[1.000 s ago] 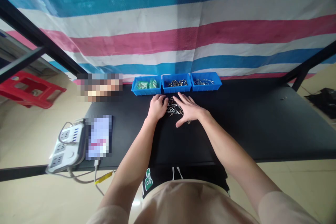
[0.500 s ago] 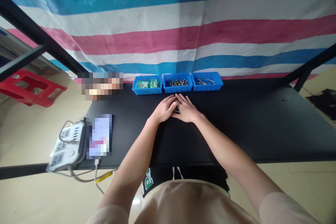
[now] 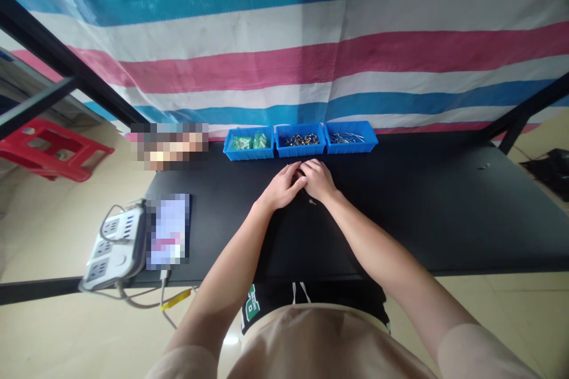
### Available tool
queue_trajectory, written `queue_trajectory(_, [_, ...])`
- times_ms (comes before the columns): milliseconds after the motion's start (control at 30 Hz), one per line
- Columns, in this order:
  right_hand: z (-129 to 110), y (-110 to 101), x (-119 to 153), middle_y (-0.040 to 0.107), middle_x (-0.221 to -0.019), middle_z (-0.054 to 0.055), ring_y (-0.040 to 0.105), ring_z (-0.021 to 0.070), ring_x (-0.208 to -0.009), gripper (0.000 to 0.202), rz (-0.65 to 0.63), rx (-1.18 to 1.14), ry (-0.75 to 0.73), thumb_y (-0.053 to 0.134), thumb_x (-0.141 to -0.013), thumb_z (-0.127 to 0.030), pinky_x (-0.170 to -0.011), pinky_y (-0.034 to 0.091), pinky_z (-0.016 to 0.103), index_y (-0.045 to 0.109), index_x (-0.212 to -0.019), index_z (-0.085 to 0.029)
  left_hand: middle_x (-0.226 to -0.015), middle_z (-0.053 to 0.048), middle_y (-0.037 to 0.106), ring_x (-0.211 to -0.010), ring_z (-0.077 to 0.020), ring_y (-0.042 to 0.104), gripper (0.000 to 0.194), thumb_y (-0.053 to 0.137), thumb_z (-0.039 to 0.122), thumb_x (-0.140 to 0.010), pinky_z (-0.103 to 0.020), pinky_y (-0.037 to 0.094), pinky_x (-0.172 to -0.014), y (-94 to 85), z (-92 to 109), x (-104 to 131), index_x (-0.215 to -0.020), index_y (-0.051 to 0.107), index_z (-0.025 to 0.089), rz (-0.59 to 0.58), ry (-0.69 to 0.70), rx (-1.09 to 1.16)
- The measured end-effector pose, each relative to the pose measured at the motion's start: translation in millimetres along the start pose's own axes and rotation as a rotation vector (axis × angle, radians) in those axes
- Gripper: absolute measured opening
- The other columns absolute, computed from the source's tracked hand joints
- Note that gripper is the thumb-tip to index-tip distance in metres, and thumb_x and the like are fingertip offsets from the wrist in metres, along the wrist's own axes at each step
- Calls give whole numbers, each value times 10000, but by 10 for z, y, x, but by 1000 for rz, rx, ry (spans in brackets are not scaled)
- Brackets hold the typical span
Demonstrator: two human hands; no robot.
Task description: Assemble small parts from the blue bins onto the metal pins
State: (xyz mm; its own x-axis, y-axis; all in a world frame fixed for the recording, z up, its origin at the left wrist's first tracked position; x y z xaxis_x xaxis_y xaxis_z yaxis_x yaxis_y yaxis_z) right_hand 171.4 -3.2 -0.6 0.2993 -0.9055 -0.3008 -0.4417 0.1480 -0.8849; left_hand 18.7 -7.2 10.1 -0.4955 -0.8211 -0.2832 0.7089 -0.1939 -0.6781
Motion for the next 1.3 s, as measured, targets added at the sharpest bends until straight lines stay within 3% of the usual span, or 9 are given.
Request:
queue_trajectory(133, [10,0,5,695,-975,115,566,263,-978,389,58,-14,62,347,-988,-345,-877,423,396,700,-960,-184,-1352,-166,549,-1250,-273,538,567,447,506,-941,-430,430,-1074,7,-8,2,-1376,459,143,0,12,-3])
queue_trajectory(367, [20,-8,19,661,-1157,137,549,269,-1133,442,166,-285,22,366,-959,-448,-995,428,413,652,-1136,-161,-1313,-167,569,-1226,-261,544,524,447,494,-943,-419,436,-1053,-48,-15,-8,-1319,495,132,97,39,-55])
queue_trajectory(500, [-34,-93,-3,681,-1046,114,596,248,-1038,499,387,-584,207,329,-945,-574,-955,451,402,659,-1003,-205,-1140,-137,635,-1101,-272,581,519,587,561,-844,-433,457,-970,-97,140,-2,-1173,568,161,213,143,-159])
queue_trajectory(633, [-172,-158,-11,627,-764,28,592,182,-763,503,520,-995,408,398,-885,-675,-779,477,338,622,-810,-231,-884,-86,644,-851,-237,603,520,702,651,-691,-412,479,-846,-24,359,13,-889,579,187,117,227,-130])
queue_trajectory(700, [-250,-175,-11,570,-680,4,540,152,-658,515,494,-1190,461,458,-835,-712,-678,457,305,611,-745,-229,-781,-66,609,-796,-224,588,488,695,648,-700,-390,488,-799,25,435,20,-772,534,193,112,238,-65])
queue_trajectory(800, [-333,-213,-13,550,-661,7,499,136,-606,568,379,-1401,476,474,-785,-765,-602,425,288,622,-722,-220,-805,-56,610,-798,-198,585,400,680,561,-763,-339,499,-754,53,491,25,-788,528,191,69,234,102])
queue_trajectory(1100, [-367,-315,-22,566,-710,23,537,151,-676,637,145,-1621,450,390,-796,-800,-688,466,294,628,-770,-210,-797,-31,650,-766,-159,606,103,594,284,-811,-320,500,-786,-55,513,12,-794,595,182,31,301,269])
queue_trajectory(1300, [-423,-294,-18,564,-682,20,545,151,-663,642,66,-1662,556,411,-780,-803,-662,468,286,627,-739,-199,-675,-3,596,-644,-133,541,316,720,433,-744,-274,471,-645,-5,485,15,-694,544,176,63,202,252])
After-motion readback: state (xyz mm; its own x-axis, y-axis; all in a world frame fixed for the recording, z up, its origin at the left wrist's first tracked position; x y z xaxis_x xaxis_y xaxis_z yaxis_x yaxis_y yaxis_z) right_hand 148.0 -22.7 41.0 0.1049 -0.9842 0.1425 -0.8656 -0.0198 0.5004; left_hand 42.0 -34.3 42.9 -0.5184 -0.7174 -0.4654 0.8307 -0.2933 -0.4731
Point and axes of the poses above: each hand's wrist, its own x-axis away from the middle knuckle, its own y-axis out of the palm, z = x × y, the point moved 1 cm from there along -x, towards the middle knuckle
